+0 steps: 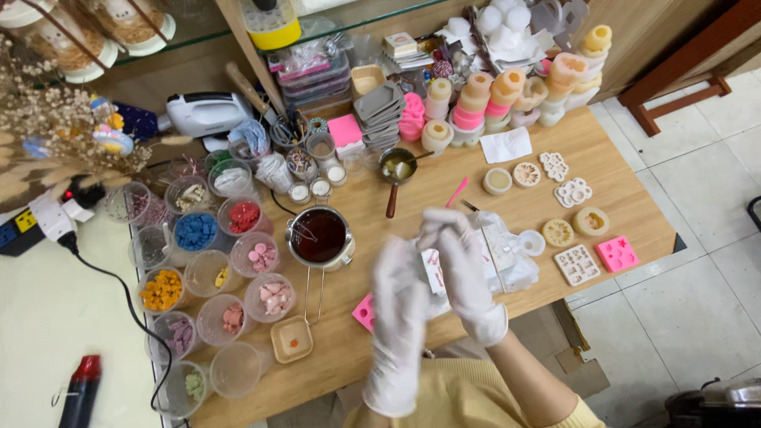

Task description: The person uses tweezers to place thin red pieces onto a white base, removes a pink mold from the workspace, and uses a wooden stick to poke a hole through the center of a square pink mold while wearing gloves.

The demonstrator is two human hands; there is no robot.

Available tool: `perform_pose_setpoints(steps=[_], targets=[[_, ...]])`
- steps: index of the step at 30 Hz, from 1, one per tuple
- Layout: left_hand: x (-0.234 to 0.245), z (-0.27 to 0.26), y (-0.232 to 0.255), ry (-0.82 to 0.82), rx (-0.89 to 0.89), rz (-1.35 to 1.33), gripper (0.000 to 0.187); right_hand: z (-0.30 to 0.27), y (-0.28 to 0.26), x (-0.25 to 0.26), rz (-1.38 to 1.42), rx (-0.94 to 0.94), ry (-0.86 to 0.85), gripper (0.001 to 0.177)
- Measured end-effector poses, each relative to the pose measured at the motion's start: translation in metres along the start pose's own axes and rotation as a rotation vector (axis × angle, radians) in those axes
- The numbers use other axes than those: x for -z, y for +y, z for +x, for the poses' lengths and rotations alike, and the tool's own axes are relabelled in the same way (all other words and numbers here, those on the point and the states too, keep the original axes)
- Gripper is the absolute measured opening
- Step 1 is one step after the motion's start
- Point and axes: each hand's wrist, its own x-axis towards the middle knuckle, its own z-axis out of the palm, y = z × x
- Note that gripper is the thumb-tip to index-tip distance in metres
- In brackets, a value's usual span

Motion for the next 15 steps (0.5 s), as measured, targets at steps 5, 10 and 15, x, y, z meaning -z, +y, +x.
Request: perform_pose_setpoints(steps=[5,10,15], targets=[[0.088,0.083,0.009,0.270,-0.113,-0.450,0.078,-0.073,0.014,-0.062,-1.168,0.605,-0.639,0.063],[0.107,0.076,0.007,0.462,-0.175,-0.218,0.077,-0.077,0.047,-0.071,-1.145,0.478,-0.555,0.038],[0.106,0.073,0.004,0.499,-0.154,-0.201,0.072,-0.081,0.036,-0.071,-1.034,0.545,-0.580,0.051]])
